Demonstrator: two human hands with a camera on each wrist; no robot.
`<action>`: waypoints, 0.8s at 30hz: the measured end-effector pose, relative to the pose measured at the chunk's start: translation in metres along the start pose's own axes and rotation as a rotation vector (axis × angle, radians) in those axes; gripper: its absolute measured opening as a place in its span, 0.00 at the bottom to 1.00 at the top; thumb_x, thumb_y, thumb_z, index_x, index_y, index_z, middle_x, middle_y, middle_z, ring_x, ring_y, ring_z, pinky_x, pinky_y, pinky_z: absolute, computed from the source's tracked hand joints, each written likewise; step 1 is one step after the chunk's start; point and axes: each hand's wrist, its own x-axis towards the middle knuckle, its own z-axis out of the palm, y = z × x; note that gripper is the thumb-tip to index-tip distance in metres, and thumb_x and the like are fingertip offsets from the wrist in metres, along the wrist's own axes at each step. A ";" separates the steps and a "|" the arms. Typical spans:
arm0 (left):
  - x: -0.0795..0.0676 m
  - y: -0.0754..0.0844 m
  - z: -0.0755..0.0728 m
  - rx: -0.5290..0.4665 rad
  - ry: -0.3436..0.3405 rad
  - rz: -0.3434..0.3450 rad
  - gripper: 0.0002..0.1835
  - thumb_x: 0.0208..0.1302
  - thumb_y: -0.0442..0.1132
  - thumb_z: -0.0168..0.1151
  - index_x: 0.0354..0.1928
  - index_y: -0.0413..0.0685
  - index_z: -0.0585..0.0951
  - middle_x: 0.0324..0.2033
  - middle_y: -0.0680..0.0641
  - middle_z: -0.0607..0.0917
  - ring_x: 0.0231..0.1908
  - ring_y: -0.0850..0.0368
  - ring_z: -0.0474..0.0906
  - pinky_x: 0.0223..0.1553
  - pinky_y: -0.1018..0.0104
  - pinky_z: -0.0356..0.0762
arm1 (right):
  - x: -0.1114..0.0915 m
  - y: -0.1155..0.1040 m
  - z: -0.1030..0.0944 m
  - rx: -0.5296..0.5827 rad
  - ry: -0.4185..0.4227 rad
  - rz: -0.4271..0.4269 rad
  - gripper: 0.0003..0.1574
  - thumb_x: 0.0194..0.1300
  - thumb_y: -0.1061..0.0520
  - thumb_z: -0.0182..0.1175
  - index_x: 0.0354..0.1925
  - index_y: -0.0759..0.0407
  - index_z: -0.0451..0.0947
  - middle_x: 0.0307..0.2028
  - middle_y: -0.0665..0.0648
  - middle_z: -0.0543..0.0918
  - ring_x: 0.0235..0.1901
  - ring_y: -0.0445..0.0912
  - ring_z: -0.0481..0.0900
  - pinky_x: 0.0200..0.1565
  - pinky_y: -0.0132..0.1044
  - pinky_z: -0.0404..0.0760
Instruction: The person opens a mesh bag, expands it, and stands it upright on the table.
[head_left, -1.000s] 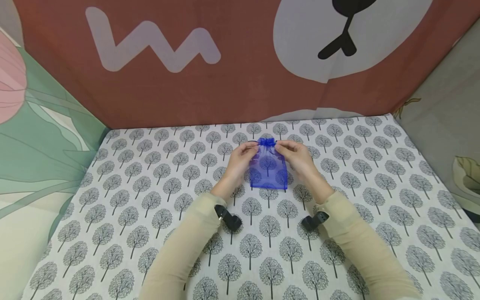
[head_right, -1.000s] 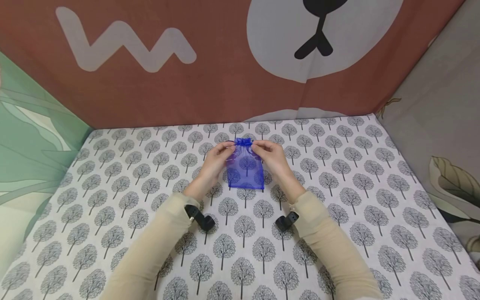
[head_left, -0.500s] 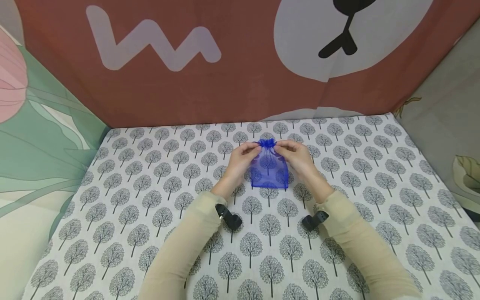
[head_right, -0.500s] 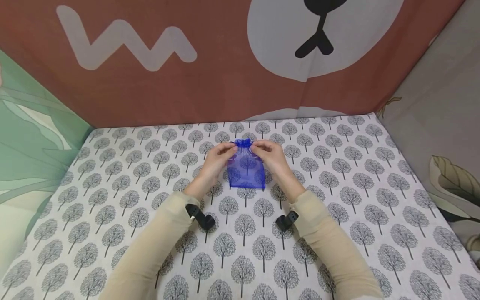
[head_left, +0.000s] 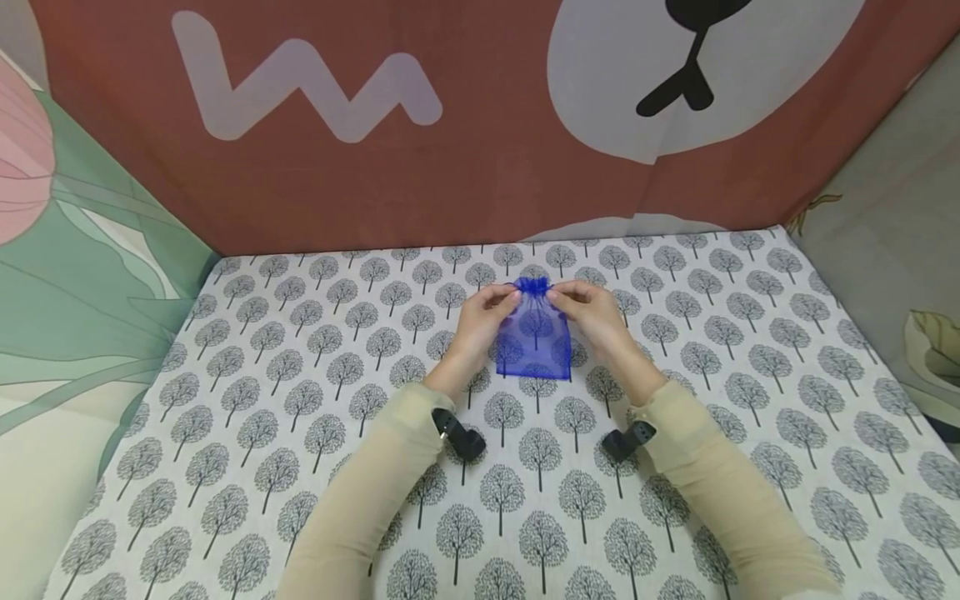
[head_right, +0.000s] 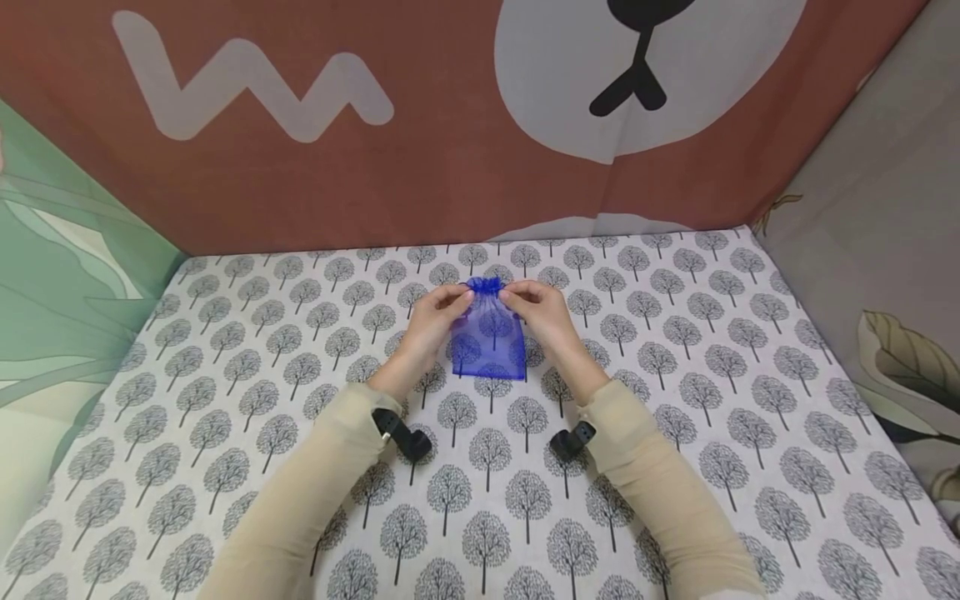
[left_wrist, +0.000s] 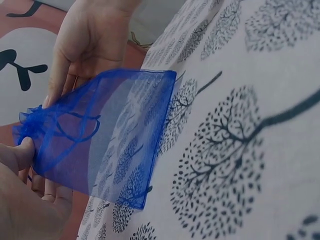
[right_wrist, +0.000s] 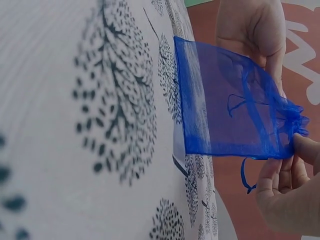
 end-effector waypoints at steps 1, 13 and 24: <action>0.000 0.000 0.000 0.001 0.000 -0.008 0.14 0.66 0.39 0.59 0.51 0.42 0.79 0.36 0.55 0.78 0.36 0.65 0.74 0.47 0.67 0.81 | 0.000 0.000 0.000 0.003 0.001 0.000 0.22 0.67 0.54 0.58 0.54 0.65 0.72 0.37 0.42 0.76 0.40 0.36 0.74 0.49 0.25 0.78; 0.001 0.002 0.001 -0.055 -0.022 -0.091 0.16 0.68 0.42 0.56 0.55 0.45 0.76 0.52 0.43 0.80 0.41 0.62 0.75 0.56 0.62 0.79 | -0.003 -0.002 0.000 0.031 0.000 -0.012 0.23 0.68 0.52 0.57 0.55 0.66 0.72 0.35 0.41 0.75 0.40 0.36 0.73 0.47 0.24 0.76; 0.001 0.002 0.001 -0.093 -0.010 -0.081 0.15 0.69 0.40 0.55 0.54 0.42 0.76 0.49 0.42 0.81 0.41 0.60 0.76 0.54 0.62 0.80 | 0.000 0.001 -0.001 0.029 0.031 0.030 0.19 0.68 0.50 0.57 0.52 0.58 0.74 0.35 0.41 0.76 0.37 0.36 0.73 0.45 0.29 0.76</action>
